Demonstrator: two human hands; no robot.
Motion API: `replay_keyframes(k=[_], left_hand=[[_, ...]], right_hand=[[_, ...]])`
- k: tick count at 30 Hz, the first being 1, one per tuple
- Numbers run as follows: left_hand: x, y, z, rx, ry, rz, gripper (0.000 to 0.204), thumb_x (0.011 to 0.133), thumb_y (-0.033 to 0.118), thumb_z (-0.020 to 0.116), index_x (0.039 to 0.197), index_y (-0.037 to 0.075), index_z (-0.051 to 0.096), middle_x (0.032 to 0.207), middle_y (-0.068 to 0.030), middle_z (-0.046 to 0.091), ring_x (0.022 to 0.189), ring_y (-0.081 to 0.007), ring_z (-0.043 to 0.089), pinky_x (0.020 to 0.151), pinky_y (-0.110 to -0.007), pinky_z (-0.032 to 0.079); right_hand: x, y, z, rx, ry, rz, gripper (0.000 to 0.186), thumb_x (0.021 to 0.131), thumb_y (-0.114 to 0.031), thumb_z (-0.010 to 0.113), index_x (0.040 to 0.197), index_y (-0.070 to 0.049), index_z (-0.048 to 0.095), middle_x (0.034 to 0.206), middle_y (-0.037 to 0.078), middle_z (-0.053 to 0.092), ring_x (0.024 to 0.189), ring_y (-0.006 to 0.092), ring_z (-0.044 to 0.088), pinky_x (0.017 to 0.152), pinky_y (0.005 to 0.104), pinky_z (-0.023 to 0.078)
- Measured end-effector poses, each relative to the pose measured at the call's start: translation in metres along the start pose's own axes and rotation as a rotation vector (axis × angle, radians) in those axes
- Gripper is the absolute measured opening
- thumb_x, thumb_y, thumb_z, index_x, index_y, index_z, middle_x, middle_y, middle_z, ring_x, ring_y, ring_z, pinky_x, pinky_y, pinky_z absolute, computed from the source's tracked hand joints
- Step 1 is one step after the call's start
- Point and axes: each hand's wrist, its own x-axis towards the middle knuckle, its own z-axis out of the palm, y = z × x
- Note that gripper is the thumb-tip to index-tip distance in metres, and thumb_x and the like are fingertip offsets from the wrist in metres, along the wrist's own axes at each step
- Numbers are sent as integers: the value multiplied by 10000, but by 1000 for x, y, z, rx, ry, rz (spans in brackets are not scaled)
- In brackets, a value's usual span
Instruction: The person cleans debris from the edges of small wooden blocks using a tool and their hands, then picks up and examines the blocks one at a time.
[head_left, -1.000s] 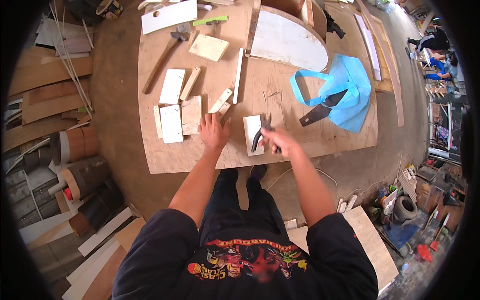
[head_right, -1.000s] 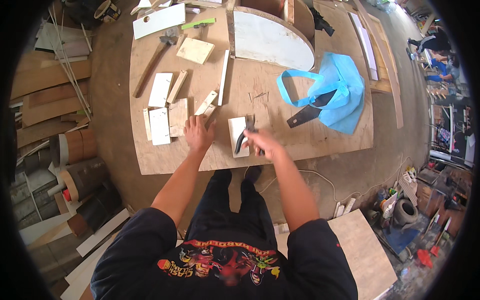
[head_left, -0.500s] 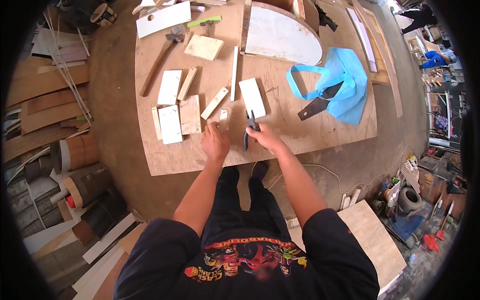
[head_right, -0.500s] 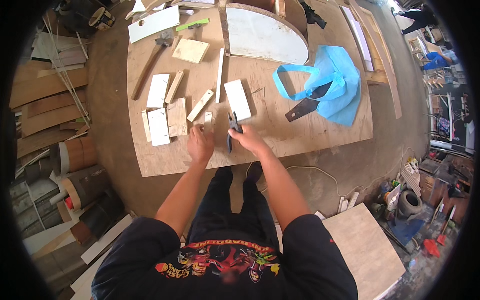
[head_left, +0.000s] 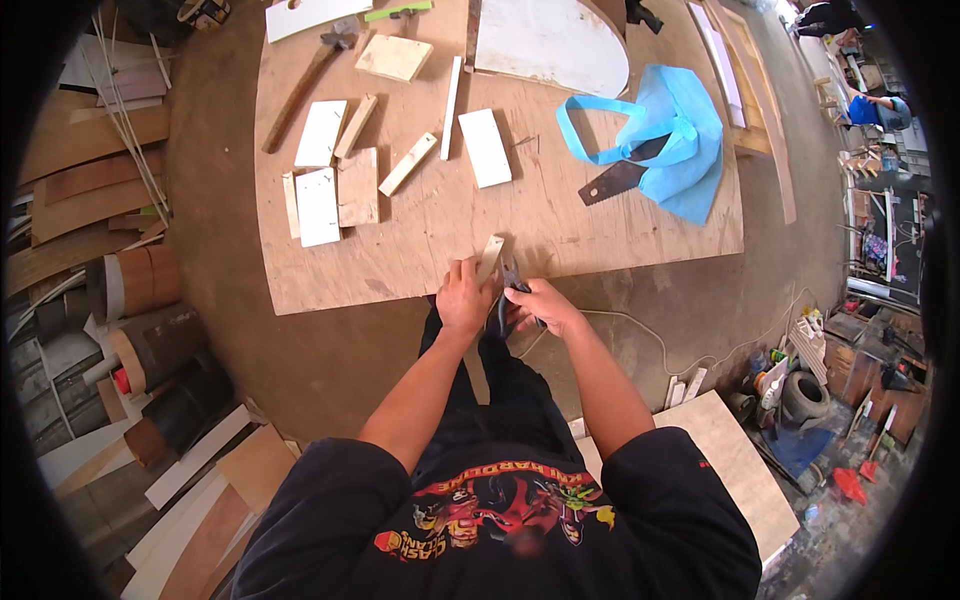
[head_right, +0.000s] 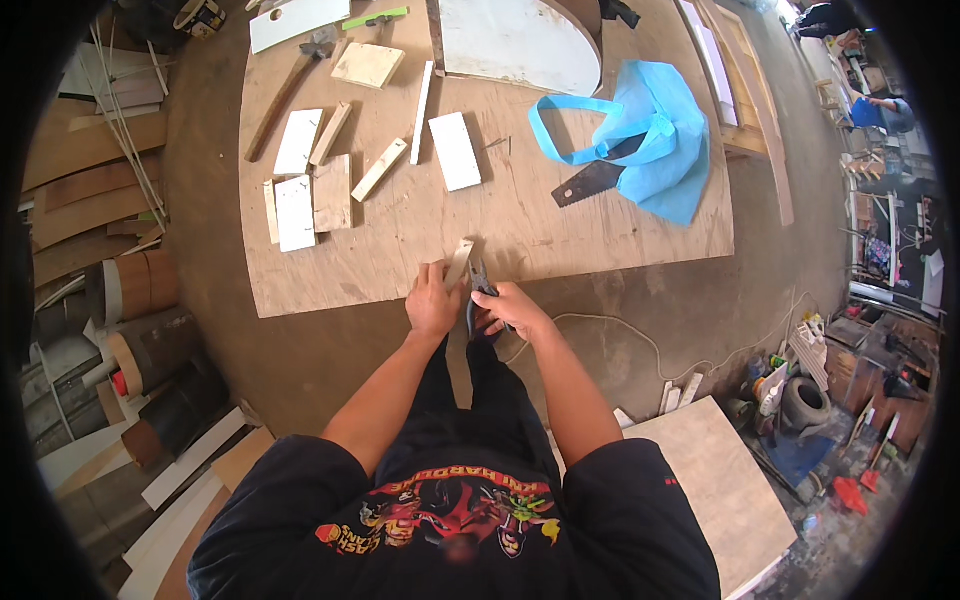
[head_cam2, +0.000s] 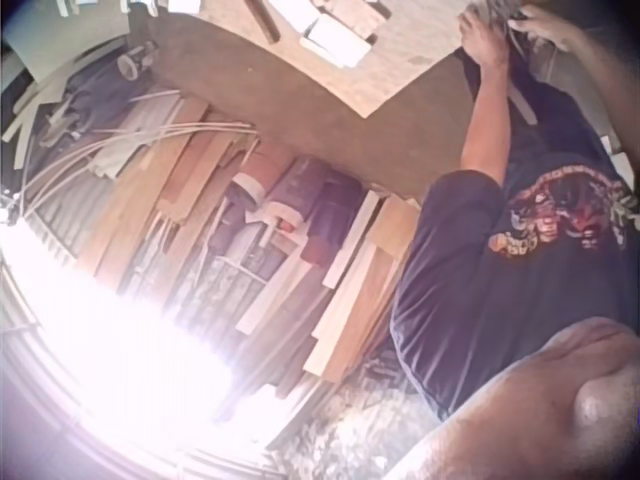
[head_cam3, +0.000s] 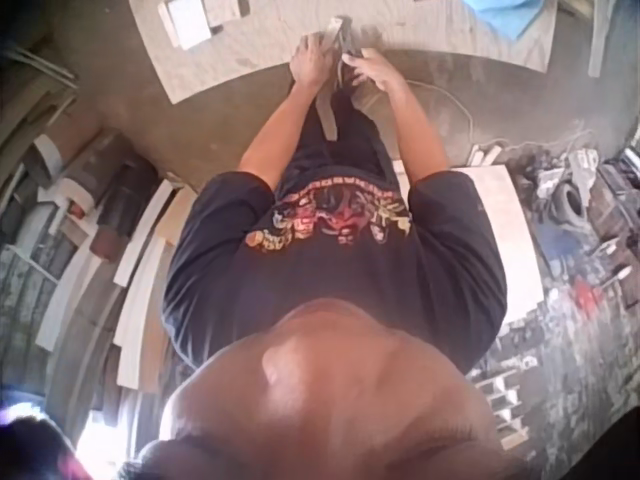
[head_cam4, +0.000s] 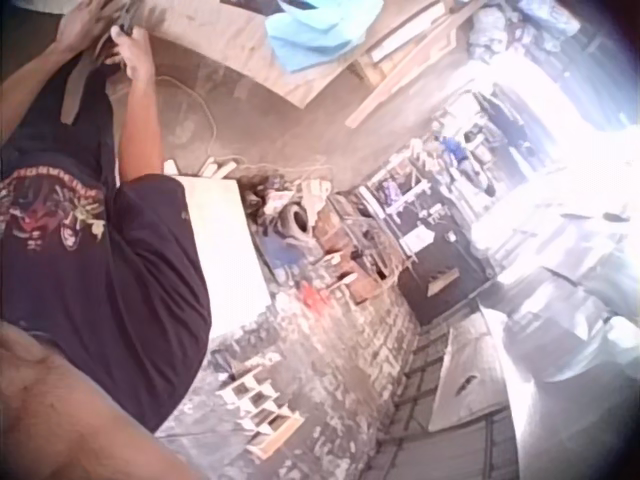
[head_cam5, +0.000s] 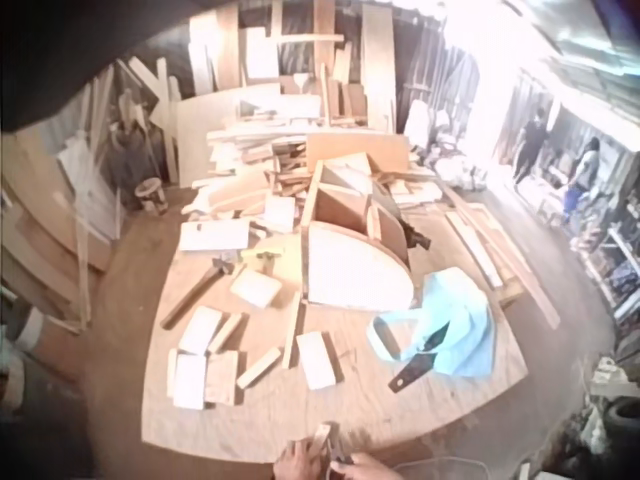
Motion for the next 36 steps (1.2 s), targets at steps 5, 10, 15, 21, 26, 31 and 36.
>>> replay_keyframes(k=[5,10,15,21,26,31,36], left_hand=[[-6,-1,1,40,48,40,409,831,259,779,1166,103,606,1064,-96,648,939,-341,665,753,-449,548],[-1,-13,-14,85,107,208,351,769,215,796,1099,141,705,1041,-56,651,1006,-309,617,858,-459,500],[38,-38,-47,117,-142,362,370,759,182,785,1121,253,767,1113,-13,653,1212,-293,514,1173,-561,260],[75,-33,-55,169,-259,442,402,801,160,726,1192,254,733,1358,-48,567,1388,-331,402,1209,-598,186],[69,-15,-14,121,70,119,517,916,257,624,1424,193,548,1562,-151,392,1501,-416,243,1205,-627,148],[92,1,15,196,319,-172,625,1034,407,499,1534,64,348,1634,-249,233,1532,-462,129,1192,-635,136],[102,-3,24,237,305,-174,628,1035,417,501,1539,77,348,1630,-244,247,1530,-459,139,1186,-649,142]], right_hand=[[15,-2,-5,-51,-21,-1,360,1007,-359,637,1147,-28,607,957,105,699,838,235,708,661,391,580],[21,-15,-18,-177,-79,91,360,1000,-387,642,1109,-45,617,953,96,704,828,223,707,668,414,579],[10,-19,-37,-273,-165,136,366,988,-392,651,1117,-51,613,957,89,715,812,213,714,654,402,576],[13,-24,-38,-395,-199,178,392,974,-400,667,1141,-51,604,974,96,717,822,214,715,651,401,579],[19,-20,-41,-359,-198,195,398,968,-399,677,1135,-44,605,987,101,714,838,217,710,653,403,583],[32,-23,-43,-330,-225,229,366,979,-373,666,1115,-40,601,961,115,726,803,224,717,655,401,596],[40,-37,-49,-226,-337,300,350,1009,-376,621,1092,-35,615,943,151,754,801,240,748,648,390,602]])
